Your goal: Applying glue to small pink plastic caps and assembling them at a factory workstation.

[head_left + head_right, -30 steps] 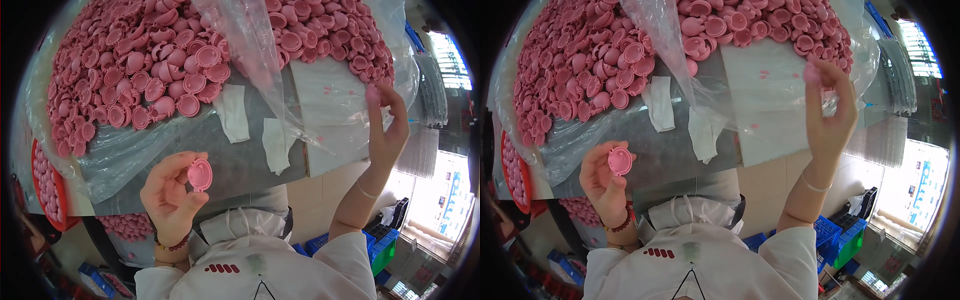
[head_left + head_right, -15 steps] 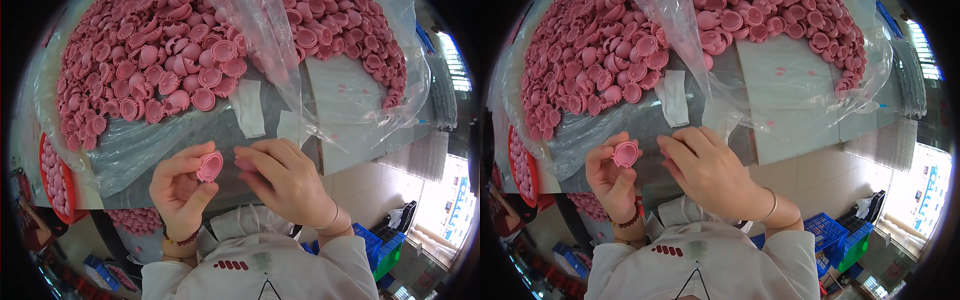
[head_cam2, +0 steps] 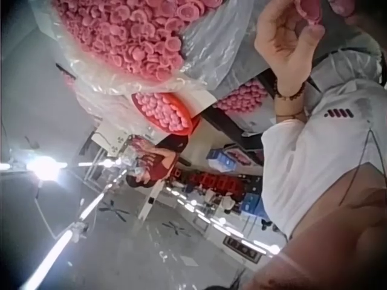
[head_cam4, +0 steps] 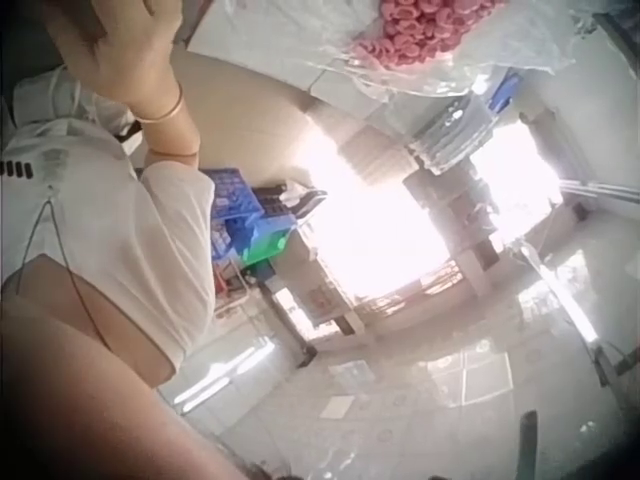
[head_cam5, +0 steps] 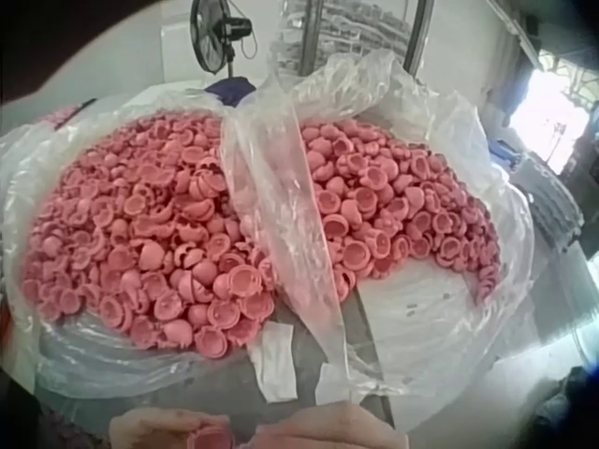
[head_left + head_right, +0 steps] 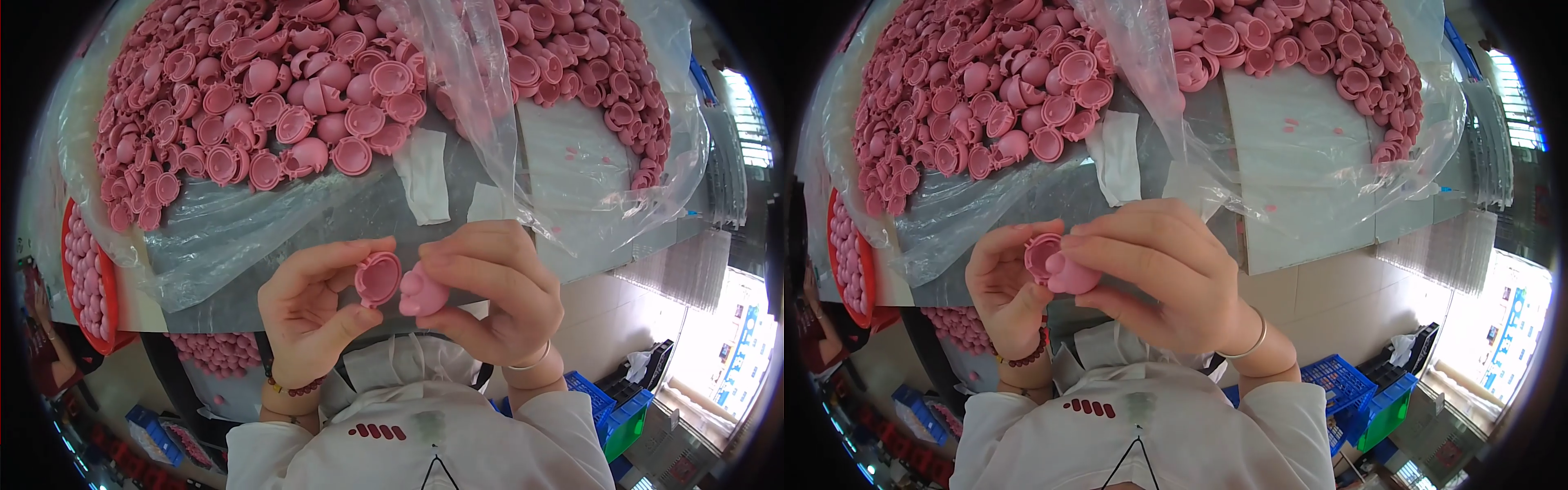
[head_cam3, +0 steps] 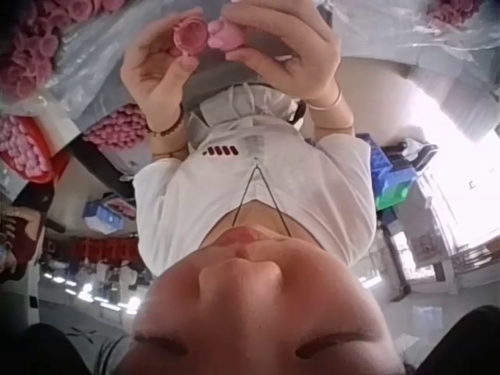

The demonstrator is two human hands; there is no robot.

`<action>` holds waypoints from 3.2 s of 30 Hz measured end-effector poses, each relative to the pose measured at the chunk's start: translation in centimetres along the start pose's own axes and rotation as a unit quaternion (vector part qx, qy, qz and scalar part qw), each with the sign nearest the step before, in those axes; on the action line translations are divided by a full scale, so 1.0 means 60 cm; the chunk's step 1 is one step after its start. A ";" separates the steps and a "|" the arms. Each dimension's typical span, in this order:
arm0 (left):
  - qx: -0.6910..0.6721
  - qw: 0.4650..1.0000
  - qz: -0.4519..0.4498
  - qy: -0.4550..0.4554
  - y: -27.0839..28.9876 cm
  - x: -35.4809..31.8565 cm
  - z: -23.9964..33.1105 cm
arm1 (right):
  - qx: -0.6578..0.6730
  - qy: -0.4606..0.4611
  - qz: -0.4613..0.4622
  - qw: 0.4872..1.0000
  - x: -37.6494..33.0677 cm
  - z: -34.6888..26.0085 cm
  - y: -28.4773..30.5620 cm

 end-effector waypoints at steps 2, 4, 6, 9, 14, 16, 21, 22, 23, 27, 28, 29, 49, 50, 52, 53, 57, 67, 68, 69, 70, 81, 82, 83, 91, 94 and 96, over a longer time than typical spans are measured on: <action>-0.016 1.000 -0.022 0.010 -0.001 0.001 -0.002 | -0.014 0.018 -0.002 1.000 0.006 0.003 -0.011; -0.017 1.000 -0.023 0.008 -0.001 0.001 -0.004 | -0.027 0.037 -0.003 0.999 0.008 0.003 -0.018; -0.016 1.000 -0.021 0.005 -0.001 0.002 -0.003 | -0.030 0.035 -0.014 0.999 0.007 0.005 -0.020; -0.006 1.000 -0.027 0.007 0.000 0.005 -0.001 | -0.040 0.048 -0.011 0.998 0.005 0.004 -0.022; 0.002 0.999 -0.039 0.029 0.001 0.005 -0.002 | -0.070 0.034 -0.022 0.997 0.004 0.004 -0.024; -0.027 0.998 -0.023 0.057 0.001 0.004 -0.003 | -0.087 0.029 -0.026 0.995 0.005 -0.001 -0.024; -0.092 0.991 -0.028 0.090 0.006 0.005 -0.005 | -0.128 0.084 0.070 0.986 0.007 -0.012 -0.036; -0.113 0.988 -0.029 0.096 0.007 0.005 -0.005 | -0.128 0.085 0.070 0.986 0.008 -0.011 -0.036; -0.133 0.985 -0.030 0.103 0.007 0.004 -0.006 | -0.141 0.103 0.054 0.983 0.009 -0.013 -0.041; -0.148 0.982 -0.043 0.108 0.011 0.003 -0.009 | -0.162 0.120 0.024 0.979 0.008 -0.014 -0.049; -0.146 0.983 -0.045 0.104 0.012 0.003 -0.009 | -0.161 0.121 0.023 0.979 0.010 -0.015 -0.050; -0.145 0.983 -0.048 0.100 0.012 0.004 -0.010 | -0.166 0.123 0.018 0.978 0.013 -0.016 -0.050; -0.175 0.974 -0.047 0.138 0.009 -0.002 -0.017 | -0.171 0.148 -0.009 0.974 0.020 -0.019 -0.049; -0.179 0.973 -0.044 0.136 0.010 -0.002 -0.016 | -0.160 0.148 -0.021 0.976 0.023 -0.018 -0.048; -0.180 0.973 -0.047 0.139 0.009 -0.001 -0.014 | -0.150 0.148 -0.032 0.977 0.024 -0.019 -0.047; -0.181 0.972 -0.052 0.141 0.010 0.002 -0.013 | -0.141 0.137 -0.027 0.980 0.025 -0.016 -0.046; -0.218 0.960 -0.074 0.160 0.011 0.005 -0.012 | -0.125 0.141 0.000 0.982 0.031 -0.014 -0.049; -0.310 0.916 -0.100 0.236 0.001 -0.017 -0.017 | 0.059 0.146 -0.002 0.988 0.034 -0.017 -0.058; -0.317 0.917 -0.114 0.215 -0.003 -0.013 -0.015 | 0.072 0.123 -0.009 0.990 0.035 -0.015 -0.055; -0.318 0.916 -0.114 0.215 -0.005 -0.011 -0.018 | 0.085 0.099 -0.016 0.991 0.034 -0.013 -0.053; -0.292 0.928 -0.112 0.200 -0.003 -0.009 -0.019 | 0.084 0.099 -0.016 0.991 0.031 -0.012 -0.052; -0.230 0.951 -0.107 0.177 -0.011 0.000 -0.023 | -0.024 0.052 -0.022 0.998 0.019 -0.016 -0.037; -0.184 0.965 -0.120 0.147 -0.008 0.002 -0.020 | -0.025 0.051 -0.021 0.998 0.019 -0.020 -0.035; -0.136 0.975 -0.132 0.115 -0.005 0.004 -0.016 | -0.082 0.035 -0.024 0.996 0.018 -0.024 -0.034; -0.132 0.966 -0.143 0.169 -0.009 -0.001 -0.011 | -0.149 0.041 -0.045 0.987 0.009 -0.029 -0.037; -0.191 0.949 -0.159 0.194 -0.016 0.004 -0.005 | -0.102 0.022 -0.012 0.994 0.012 -0.024 -0.038; -0.200 0.943 -0.172 0.203 -0.018 0.002 -0.004 | -0.077 0.036 0.008 0.996 0.010 -0.025 -0.040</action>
Point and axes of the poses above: each hand's wrist, its own x-axis towards the middle knuckle, its own y-axis out of the back of the hand, z = x × y, the point moved 5 cm from there along x, towards the middle knuckle, and after that the axes turned 10 degrees about -z, right-handed, at the moved point
